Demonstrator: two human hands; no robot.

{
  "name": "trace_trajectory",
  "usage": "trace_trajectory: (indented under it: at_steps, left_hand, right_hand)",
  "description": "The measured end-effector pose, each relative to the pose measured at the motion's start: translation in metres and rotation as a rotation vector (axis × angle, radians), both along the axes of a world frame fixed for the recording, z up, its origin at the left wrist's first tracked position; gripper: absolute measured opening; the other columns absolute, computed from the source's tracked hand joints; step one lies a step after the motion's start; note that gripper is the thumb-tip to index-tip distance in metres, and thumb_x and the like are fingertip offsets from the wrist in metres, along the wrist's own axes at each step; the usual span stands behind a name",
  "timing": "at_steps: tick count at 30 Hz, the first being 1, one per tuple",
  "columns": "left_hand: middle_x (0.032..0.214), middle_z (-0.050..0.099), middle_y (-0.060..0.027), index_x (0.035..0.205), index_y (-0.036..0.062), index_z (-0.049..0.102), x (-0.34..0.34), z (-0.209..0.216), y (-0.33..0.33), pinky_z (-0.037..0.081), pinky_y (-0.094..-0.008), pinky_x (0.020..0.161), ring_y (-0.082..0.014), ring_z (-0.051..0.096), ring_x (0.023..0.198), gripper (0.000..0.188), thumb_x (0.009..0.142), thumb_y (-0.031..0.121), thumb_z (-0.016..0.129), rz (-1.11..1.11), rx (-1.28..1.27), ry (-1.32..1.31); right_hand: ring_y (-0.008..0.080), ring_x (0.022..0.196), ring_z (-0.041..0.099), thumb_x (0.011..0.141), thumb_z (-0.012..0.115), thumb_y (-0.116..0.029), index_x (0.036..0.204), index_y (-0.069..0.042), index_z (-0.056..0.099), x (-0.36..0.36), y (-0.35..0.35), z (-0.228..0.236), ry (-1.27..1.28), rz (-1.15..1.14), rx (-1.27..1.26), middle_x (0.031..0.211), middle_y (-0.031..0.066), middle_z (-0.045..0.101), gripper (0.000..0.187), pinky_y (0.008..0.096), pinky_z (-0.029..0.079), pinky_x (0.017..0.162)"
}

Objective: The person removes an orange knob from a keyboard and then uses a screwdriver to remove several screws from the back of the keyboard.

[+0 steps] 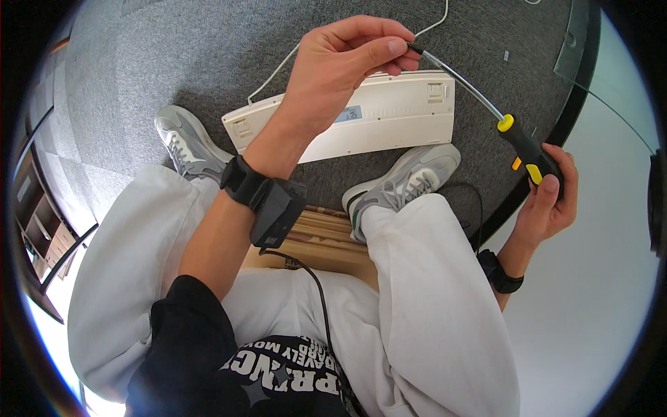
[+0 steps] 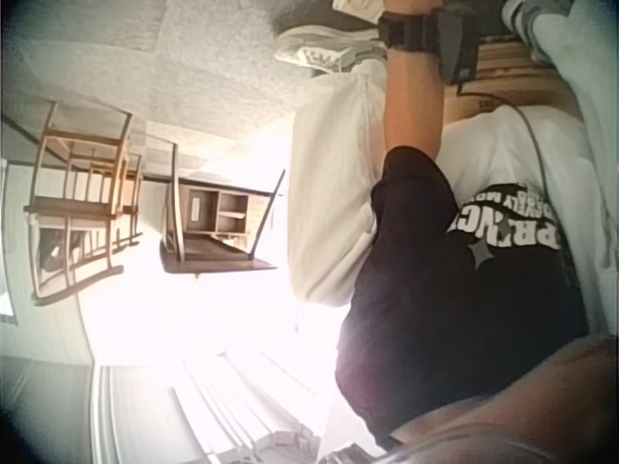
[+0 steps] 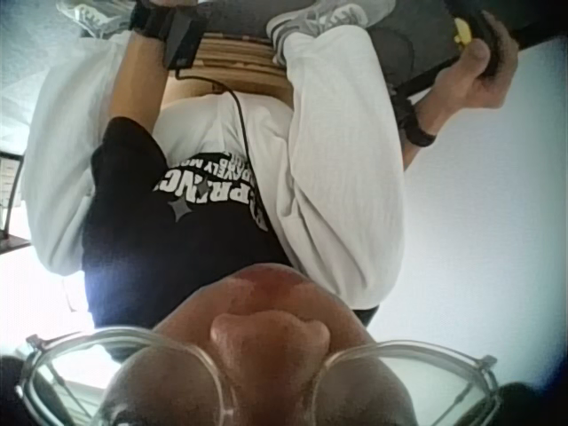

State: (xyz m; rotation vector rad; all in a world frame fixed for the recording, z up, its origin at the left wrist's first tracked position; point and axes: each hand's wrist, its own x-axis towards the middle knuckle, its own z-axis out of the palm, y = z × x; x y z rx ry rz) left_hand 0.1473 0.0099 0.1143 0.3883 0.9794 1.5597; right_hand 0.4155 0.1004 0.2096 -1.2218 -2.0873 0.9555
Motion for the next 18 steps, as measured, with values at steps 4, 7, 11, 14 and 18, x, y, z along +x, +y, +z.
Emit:
trace_trajectory:
  at_steps: [4, 7, 11, 14, 18]
  left_hand:
    - [0.098, 0.07, -0.0119, 0.11, 0.0007, 0.067, -0.0008, 0.0026, -0.0006, 0.056, -0.0249, 0.076, -0.0184, 0.069, 0.09, 0.017, 0.095, 0.006, 0.061, -0.024, 0.017, 0.057]
    - [0.099, 0.07, -0.012, 0.11, 0.0005, 0.068, -0.0018, 0.002, -0.0004, 0.057, -0.0255, 0.077, -0.0189, 0.07, 0.091, 0.017, 0.095, 0.006, 0.06, -0.042, 0.033, 0.101]
    - [0.099, 0.07, -0.0125, 0.109, 0.0006, 0.068, -0.0025, 0.0012, -0.0013, 0.057, -0.0258, 0.078, -0.0191, 0.07, 0.091, 0.017, 0.095, 0.005, 0.06, -0.065, 0.041, 0.134]
    - [0.1, 0.07, -0.0127, 0.11, 0.0005, 0.068, -0.0032, 0.0026, -0.0024, 0.057, -0.0258, 0.078, -0.0189, 0.07, 0.091, 0.017, 0.095, 0.004, 0.06, -0.064, 0.027, 0.183]
    - [0.1, 0.07, -0.0124, 0.109, 0.0002, 0.068, -0.0062, 0.0019, -0.0022, 0.056, -0.0258, 0.078, -0.0186, 0.07, 0.091, 0.017, 0.095, 0.004, 0.06, -0.051, 0.079, 0.19]
  right_hand:
    - [0.0096, 0.069, 0.046, 0.096, 0.059, -0.032, 0.104, 0.005, 0.065, 0.0026, -0.0016, 0.0006, -0.011, -0.025, 0.001, 0.081, 0.0055, 0.054, 0.038, 0.0211, 0.033, 0.06]
    - [0.0103, 0.07, 0.046, 0.096, 0.059, -0.033, 0.103, 0.004, 0.065, 0.0044, -0.0012, 0.0018, -0.018, -0.031, 0.012, 0.081, 0.0056, 0.055, 0.039, 0.0219, 0.034, 0.062]
    - [0.0117, 0.072, 0.048, 0.096, 0.06, -0.034, 0.102, 0.004, 0.066, 0.0051, -0.0014, 0.0017, -0.021, -0.028, 0.042, 0.082, 0.0061, 0.056, 0.039, 0.0229, 0.035, 0.064]
    - [0.0128, 0.073, 0.049, 0.096, 0.06, -0.033, 0.101, 0.005, 0.066, 0.0055, -0.0006, 0.004, -0.04, -0.015, 0.051, 0.082, 0.0065, 0.056, 0.039, 0.023, 0.037, 0.066]
    - [0.0121, 0.074, 0.05, 0.096, 0.058, -0.033, 0.101, 0.005, 0.066, 0.008, 0.0012, 0.0039, -0.051, -0.002, 0.004, 0.084, 0.0077, 0.059, 0.039, 0.0224, 0.037, 0.067]
